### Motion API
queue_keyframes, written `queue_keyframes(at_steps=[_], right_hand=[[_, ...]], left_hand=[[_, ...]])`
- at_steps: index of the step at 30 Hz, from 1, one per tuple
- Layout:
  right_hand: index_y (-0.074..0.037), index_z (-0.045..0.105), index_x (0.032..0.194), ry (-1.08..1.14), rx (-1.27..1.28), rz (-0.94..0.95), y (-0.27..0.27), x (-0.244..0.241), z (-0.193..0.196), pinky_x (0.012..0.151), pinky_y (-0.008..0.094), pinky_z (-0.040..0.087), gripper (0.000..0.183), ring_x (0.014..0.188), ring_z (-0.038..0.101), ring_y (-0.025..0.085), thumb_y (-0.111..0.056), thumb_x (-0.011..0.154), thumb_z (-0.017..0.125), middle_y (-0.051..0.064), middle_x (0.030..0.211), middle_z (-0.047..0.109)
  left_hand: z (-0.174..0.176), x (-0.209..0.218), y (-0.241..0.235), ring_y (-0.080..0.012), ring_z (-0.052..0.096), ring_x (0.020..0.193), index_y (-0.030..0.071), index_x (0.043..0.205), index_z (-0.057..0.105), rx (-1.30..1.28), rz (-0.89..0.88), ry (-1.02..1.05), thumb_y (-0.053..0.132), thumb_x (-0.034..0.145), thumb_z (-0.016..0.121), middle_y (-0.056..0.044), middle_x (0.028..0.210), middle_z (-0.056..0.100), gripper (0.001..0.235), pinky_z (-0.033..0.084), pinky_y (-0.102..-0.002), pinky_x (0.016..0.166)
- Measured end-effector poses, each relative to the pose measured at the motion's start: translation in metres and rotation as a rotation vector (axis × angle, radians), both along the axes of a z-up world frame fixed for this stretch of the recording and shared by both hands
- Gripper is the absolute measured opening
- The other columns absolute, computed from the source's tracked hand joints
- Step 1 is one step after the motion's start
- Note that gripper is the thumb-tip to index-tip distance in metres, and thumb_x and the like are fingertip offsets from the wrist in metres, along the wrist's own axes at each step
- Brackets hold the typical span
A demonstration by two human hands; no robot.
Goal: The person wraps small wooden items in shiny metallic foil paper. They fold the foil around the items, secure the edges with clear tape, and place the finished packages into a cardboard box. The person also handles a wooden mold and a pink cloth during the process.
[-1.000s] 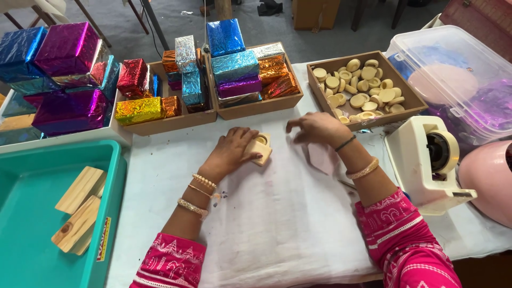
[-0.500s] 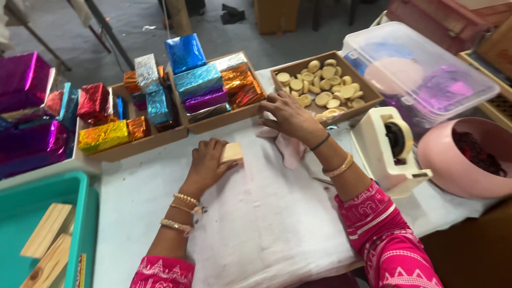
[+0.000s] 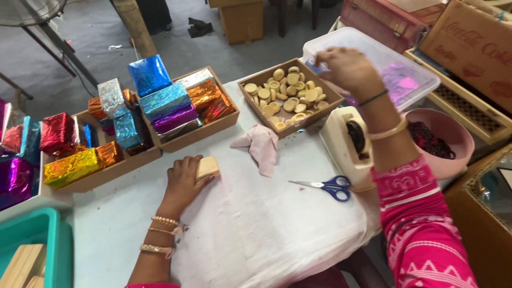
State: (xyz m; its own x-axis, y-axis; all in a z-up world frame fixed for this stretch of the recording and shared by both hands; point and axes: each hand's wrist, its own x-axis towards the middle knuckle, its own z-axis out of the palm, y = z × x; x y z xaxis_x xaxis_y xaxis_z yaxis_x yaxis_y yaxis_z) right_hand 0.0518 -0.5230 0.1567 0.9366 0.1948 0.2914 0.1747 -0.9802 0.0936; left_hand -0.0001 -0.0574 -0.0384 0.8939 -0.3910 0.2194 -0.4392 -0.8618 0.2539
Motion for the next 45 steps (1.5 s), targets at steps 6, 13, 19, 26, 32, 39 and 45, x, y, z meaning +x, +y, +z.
queue_keyframes(at_steps=[6,13,19,26,32,39,45], right_hand=[[-0.027,0.057,0.136,0.365,-0.032,-0.342,-0.105,-0.009,-0.043,0.112,0.055,0.034,0.073,0.134,0.045,0.035,-0.035,0.071,0.092,0.011,0.140,0.052],[-0.023,0.053,0.141,0.198,0.076,-0.249,-0.133,-0.029,-0.077,0.100,0.054,0.049,0.079,0.128,0.050,0.040,-0.024,0.069,0.086,0.014,0.135,0.055],[-0.011,0.066,0.104,0.137,0.063,-0.144,-0.132,-0.036,-0.046,0.086,0.048,0.057,0.041,0.099,0.070,0.034,-0.031,0.073,0.084,0.011,0.107,0.071],[-0.008,0.070,0.099,-0.051,0.200,-0.058,-0.145,-0.046,-0.010,0.079,0.041,0.059,0.025,0.087,0.074,0.030,-0.021,0.078,0.078,0.013,0.094,0.075],[-0.007,0.072,0.096,-0.034,0.223,-0.041,-0.151,-0.043,-0.006,0.078,0.039,0.060,0.027,0.079,0.074,0.027,-0.022,0.075,0.081,0.012,0.090,0.075],[-0.009,0.072,0.095,-0.155,0.297,-0.009,-0.151,-0.050,-0.004,0.071,0.039,0.058,0.025,0.078,0.073,0.027,-0.020,0.075,0.080,0.010,0.083,0.074],[-0.008,0.071,0.095,-0.249,0.343,-0.024,-0.151,-0.055,-0.005,0.068,0.039,0.057,0.025,0.076,0.072,0.027,-0.021,0.076,0.081,0.010,0.082,0.072]], left_hand=[[-0.018,0.007,0.010,-0.0333,0.045,0.124,0.011,0.140,0.053,-0.084,-0.023,-0.042,0.050,0.084,0.072,-0.009,0.134,0.055,0.071,0.038,-0.052,0.099],[0.023,0.005,-0.034,-0.0370,0.038,0.133,0.011,0.135,0.058,-0.148,-0.073,-0.165,0.041,0.083,0.074,-0.010,0.135,0.053,0.063,0.033,-0.056,0.108],[0.064,0.020,-0.125,-0.0337,0.048,0.127,0.011,0.114,0.069,-0.225,-0.356,-0.176,0.032,0.084,0.078,-0.011,0.122,0.060,0.038,0.042,-0.049,0.108],[0.089,0.047,-0.283,-0.0296,0.063,0.109,0.005,0.107,0.070,-0.489,-0.677,-0.070,0.015,0.095,0.070,-0.013,0.114,0.064,0.015,0.056,-0.040,0.093],[0.091,0.068,-0.419,-0.0345,0.068,0.099,0.002,0.109,0.069,-0.586,-0.768,-0.056,0.011,0.095,0.066,-0.016,0.111,0.066,0.017,0.056,-0.043,0.089],[0.003,0.121,-0.561,-0.0347,0.071,0.111,0.010,0.114,0.072,-0.422,-0.613,0.048,0.009,0.096,0.059,-0.015,0.118,0.072,0.022,0.057,-0.046,0.095],[0.024,0.112,-0.574,-0.0390,0.068,0.100,0.022,0.106,0.077,-0.335,-0.788,-0.356,0.012,0.059,0.073,-0.015,0.110,0.073,0.048,0.057,-0.050,0.073]])
